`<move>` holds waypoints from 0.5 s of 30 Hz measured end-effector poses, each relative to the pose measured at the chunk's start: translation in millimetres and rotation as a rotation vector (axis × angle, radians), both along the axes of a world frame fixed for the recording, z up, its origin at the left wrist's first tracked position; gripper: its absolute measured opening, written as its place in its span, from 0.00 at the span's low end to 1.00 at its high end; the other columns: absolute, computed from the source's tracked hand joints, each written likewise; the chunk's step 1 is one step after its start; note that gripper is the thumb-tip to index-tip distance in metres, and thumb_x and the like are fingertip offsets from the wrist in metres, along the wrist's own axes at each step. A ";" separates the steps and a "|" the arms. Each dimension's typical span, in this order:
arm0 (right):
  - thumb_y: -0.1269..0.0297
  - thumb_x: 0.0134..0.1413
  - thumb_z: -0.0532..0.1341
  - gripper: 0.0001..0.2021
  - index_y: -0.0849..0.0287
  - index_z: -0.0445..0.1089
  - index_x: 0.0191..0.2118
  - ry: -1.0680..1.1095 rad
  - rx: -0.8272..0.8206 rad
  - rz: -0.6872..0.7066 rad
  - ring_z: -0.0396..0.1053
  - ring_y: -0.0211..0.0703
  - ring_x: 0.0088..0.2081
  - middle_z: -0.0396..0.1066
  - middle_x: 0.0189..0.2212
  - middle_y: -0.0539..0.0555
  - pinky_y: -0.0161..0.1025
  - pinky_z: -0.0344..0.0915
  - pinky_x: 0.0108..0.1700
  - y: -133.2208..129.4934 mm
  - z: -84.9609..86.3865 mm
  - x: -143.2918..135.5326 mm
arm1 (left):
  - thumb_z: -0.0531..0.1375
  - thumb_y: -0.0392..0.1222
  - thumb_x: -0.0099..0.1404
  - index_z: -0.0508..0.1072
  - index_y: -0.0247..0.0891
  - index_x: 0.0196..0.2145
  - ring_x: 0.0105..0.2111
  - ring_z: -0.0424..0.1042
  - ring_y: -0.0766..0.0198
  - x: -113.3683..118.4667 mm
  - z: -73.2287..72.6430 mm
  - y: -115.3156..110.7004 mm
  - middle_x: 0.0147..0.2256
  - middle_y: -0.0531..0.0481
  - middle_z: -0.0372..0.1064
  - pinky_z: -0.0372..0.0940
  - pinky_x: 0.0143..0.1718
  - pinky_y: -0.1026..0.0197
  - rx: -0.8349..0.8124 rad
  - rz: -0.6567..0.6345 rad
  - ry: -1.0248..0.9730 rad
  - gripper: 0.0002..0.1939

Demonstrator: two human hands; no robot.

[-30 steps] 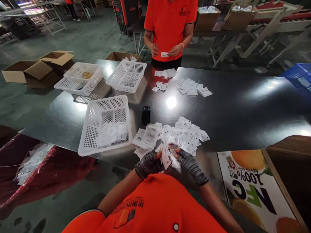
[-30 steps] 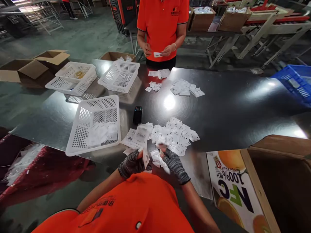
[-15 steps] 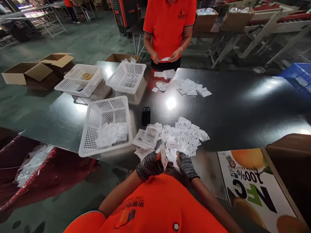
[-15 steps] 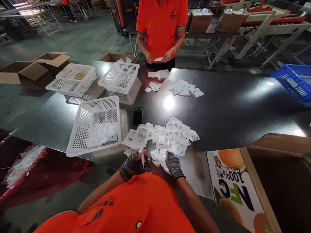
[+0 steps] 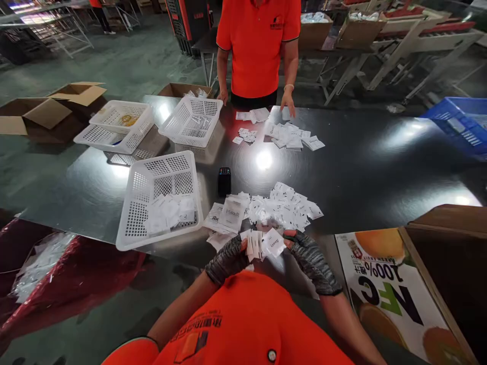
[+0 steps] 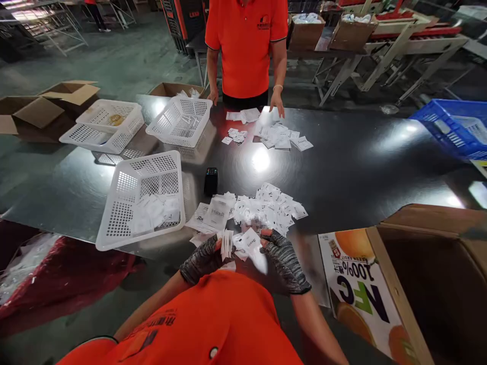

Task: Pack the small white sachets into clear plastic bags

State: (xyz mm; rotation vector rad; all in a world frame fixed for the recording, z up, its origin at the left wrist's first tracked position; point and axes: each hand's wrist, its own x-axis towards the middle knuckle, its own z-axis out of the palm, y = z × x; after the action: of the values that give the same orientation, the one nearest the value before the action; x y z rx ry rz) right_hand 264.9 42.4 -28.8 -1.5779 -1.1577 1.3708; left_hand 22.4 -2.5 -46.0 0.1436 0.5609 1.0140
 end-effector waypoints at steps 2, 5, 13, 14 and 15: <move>0.48 0.40 0.75 0.20 0.55 0.82 0.37 0.013 0.061 -0.054 0.81 0.55 0.41 0.86 0.39 0.60 0.47 0.80 0.43 -3.7 24.9 -12.0 | 0.82 0.52 0.56 0.85 0.38 0.48 0.42 0.84 0.57 1.6 -3.3 -0.8 0.43 0.45 0.87 0.77 0.44 0.60 0.018 -0.035 0.021 0.26; 0.51 0.49 0.73 0.14 0.54 0.82 0.38 -0.019 0.152 -0.005 0.81 0.52 0.37 0.87 0.37 0.57 0.45 0.81 0.41 -10.4 55.0 -26.9 | 0.80 0.57 0.57 0.84 0.39 0.54 0.52 0.84 0.49 2.8 -5.7 -0.2 0.48 0.42 0.87 0.78 0.54 0.53 0.050 -0.079 0.059 0.31; 0.51 0.60 0.69 0.14 0.53 0.86 0.43 -0.107 0.289 0.181 0.86 0.56 0.40 0.88 0.41 0.58 0.48 0.84 0.47 -27.9 52.9 -45.2 | 0.80 0.58 0.58 0.84 0.42 0.54 0.59 0.80 0.44 6.2 16.0 2.6 0.50 0.42 0.85 0.75 0.62 0.44 0.126 -0.037 0.079 0.31; 0.50 0.60 0.69 0.16 0.54 0.86 0.45 -0.112 0.278 0.200 0.86 0.57 0.44 0.88 0.44 0.58 0.50 0.84 0.51 -28.0 50.3 -45.3 | 0.79 0.58 0.58 0.84 0.42 0.54 0.58 0.80 0.45 6.2 17.6 2.2 0.50 0.41 0.85 0.76 0.61 0.45 0.132 -0.024 0.091 0.31; 0.48 0.62 0.68 0.19 0.54 0.86 0.48 -0.108 0.266 0.211 0.86 0.58 0.49 0.88 0.48 0.59 0.51 0.83 0.56 -27.8 48.2 -45.1 | 0.79 0.58 0.59 0.83 0.41 0.54 0.58 0.80 0.45 6.1 18.5 1.8 0.51 0.41 0.84 0.76 0.60 0.46 0.143 -0.007 0.108 0.30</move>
State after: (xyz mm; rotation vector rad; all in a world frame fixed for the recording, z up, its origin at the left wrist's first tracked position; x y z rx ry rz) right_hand 219.7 14.6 19.4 -1.3837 -1.5403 1.2131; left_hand 28.5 -0.7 -27.5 0.3285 0.5855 1.0435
